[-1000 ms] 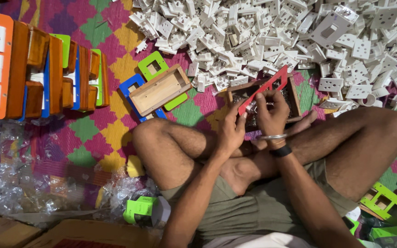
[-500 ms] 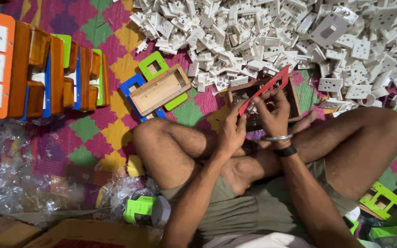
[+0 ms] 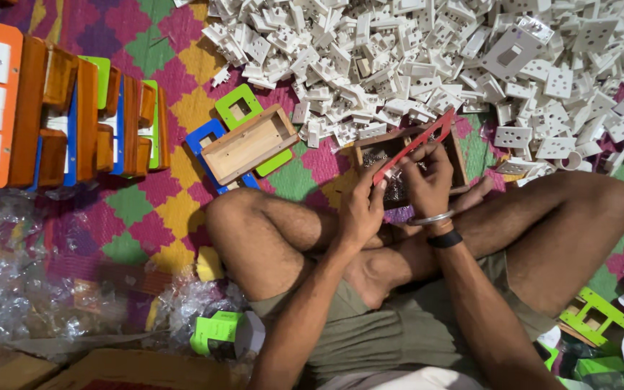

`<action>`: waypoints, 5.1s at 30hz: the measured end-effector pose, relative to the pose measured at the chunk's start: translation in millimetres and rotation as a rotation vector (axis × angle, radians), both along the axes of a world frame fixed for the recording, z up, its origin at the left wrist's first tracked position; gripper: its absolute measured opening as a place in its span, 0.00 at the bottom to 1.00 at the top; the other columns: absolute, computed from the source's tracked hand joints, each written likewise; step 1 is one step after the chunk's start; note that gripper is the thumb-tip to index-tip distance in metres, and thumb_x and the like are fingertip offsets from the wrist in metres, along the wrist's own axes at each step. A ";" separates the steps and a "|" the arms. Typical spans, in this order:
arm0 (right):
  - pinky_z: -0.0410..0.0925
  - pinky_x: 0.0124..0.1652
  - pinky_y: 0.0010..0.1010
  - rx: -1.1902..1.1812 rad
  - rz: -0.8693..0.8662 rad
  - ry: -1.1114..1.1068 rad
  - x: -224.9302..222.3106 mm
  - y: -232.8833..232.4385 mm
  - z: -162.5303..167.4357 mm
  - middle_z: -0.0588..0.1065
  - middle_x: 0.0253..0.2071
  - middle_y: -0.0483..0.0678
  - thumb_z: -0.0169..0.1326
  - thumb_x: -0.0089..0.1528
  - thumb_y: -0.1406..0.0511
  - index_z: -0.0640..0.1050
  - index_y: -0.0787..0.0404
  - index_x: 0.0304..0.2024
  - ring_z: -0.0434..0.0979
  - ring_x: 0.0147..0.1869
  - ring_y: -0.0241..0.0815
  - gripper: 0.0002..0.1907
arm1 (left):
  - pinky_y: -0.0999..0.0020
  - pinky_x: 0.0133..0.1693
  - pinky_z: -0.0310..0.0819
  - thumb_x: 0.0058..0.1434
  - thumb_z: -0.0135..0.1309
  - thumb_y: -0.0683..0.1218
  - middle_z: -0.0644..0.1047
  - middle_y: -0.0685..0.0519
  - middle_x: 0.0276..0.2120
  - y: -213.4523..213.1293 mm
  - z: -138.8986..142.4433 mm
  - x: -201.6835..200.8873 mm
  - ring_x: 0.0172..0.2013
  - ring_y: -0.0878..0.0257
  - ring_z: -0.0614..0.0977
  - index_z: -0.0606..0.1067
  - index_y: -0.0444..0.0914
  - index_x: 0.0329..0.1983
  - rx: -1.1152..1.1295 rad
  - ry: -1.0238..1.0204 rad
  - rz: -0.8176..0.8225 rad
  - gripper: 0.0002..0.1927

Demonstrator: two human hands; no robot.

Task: The person sits on the floor and assembles electrical switch plates by inserting white plastic switch modules into orange and red frames. They use a screwdriver to secure the modules with screws from a nearby wooden box.

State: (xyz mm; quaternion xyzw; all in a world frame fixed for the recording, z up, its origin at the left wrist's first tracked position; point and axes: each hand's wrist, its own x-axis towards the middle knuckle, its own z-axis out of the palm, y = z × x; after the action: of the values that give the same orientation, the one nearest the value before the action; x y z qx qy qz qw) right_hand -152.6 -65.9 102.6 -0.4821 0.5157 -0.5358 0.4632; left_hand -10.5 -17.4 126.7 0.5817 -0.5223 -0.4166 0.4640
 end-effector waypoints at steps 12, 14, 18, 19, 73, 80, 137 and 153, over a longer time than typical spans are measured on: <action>0.69 0.31 0.22 0.293 -0.086 -0.266 -47.5 -12.3 -15.3 0.79 0.33 0.47 0.55 0.66 0.71 0.78 0.67 0.43 0.75 0.29 0.33 0.05 | 0.43 0.70 0.62 0.55 0.55 0.33 0.69 0.40 0.65 -17.0 23.2 22.9 0.67 0.41 0.70 0.69 0.39 0.65 -0.363 -0.537 -0.142 0.31; 0.69 0.30 0.22 0.318 0.024 -0.221 -39.2 -9.2 -16.2 0.79 0.33 0.45 0.54 0.64 0.72 0.78 0.66 0.47 0.75 0.28 0.32 0.09 | 0.40 0.64 0.60 0.47 0.62 0.41 0.65 0.32 0.64 -18.4 25.3 25.0 0.64 0.34 0.66 0.61 0.34 0.68 -0.328 -0.482 -0.135 0.43; 0.72 0.34 0.25 0.198 0.242 -0.130 -14.6 2.3 -4.6 0.79 0.32 0.45 0.56 0.65 0.71 0.77 0.69 0.48 0.78 0.32 0.33 0.09 | 0.40 0.58 0.65 0.41 0.68 0.47 0.70 0.34 0.59 -21.7 22.6 29.8 0.58 0.36 0.71 0.55 0.33 0.72 0.011 -0.582 -0.099 0.55; 0.72 0.36 0.25 0.180 0.283 -0.127 -10.5 3.3 -0.7 0.78 0.34 0.44 0.55 0.66 0.70 0.77 0.68 0.47 0.77 0.34 0.33 0.09 | 0.39 0.56 0.65 0.40 0.69 0.48 0.70 0.33 0.57 -22.6 20.1 32.0 0.58 0.34 0.71 0.56 0.33 0.71 0.016 -0.626 -0.050 0.55; 0.68 0.36 0.31 -0.106 0.309 0.703 15.5 -13.8 68.6 0.74 0.33 0.52 0.63 0.60 0.71 0.80 0.63 0.52 0.74 0.33 0.42 0.17 | 0.45 0.48 0.61 0.49 0.58 0.36 0.69 0.43 0.56 -26.0 9.0 32.4 0.53 0.45 0.70 0.60 0.39 0.74 -0.072 -0.764 -0.108 0.46; 0.70 0.35 0.33 -0.132 0.355 0.626 17.5 -17.9 71.5 0.75 0.34 0.49 0.61 0.59 0.71 0.79 0.63 0.50 0.77 0.33 0.46 0.16 | 0.44 0.51 0.62 0.48 0.59 0.37 0.69 0.42 0.59 -26.8 10.0 33.3 0.55 0.45 0.70 0.60 0.39 0.74 -0.104 -0.764 -0.090 0.47; 0.72 0.33 0.44 -0.490 0.084 1.216 60.7 -202.5 12.5 0.81 0.31 0.52 0.72 0.52 0.56 0.82 0.60 0.35 0.79 0.33 0.55 0.17 | 0.44 0.54 0.63 0.37 0.70 0.45 0.70 0.47 0.55 -25.0 -4.5 39.4 0.55 0.47 0.71 0.64 0.41 0.70 -0.024 -0.706 -0.141 0.53; 0.76 0.40 0.27 0.161 0.142 0.035 0.3 -91.4 56.2 0.80 0.45 0.51 0.54 0.63 0.78 0.75 0.70 0.53 0.83 0.43 0.40 0.15 | 0.39 0.52 0.61 0.42 0.73 0.54 0.70 0.45 0.55 -23.4 3.0 44.9 0.54 0.46 0.70 0.63 0.39 0.70 -0.018 -0.655 -0.133 0.52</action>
State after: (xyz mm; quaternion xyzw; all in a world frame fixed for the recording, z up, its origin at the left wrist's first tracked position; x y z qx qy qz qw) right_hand -152.3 -157.4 158.7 -0.4879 0.5297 -0.4499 0.5281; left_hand 34.5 -40.8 129.7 0.6454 -0.6840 -0.2323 0.2484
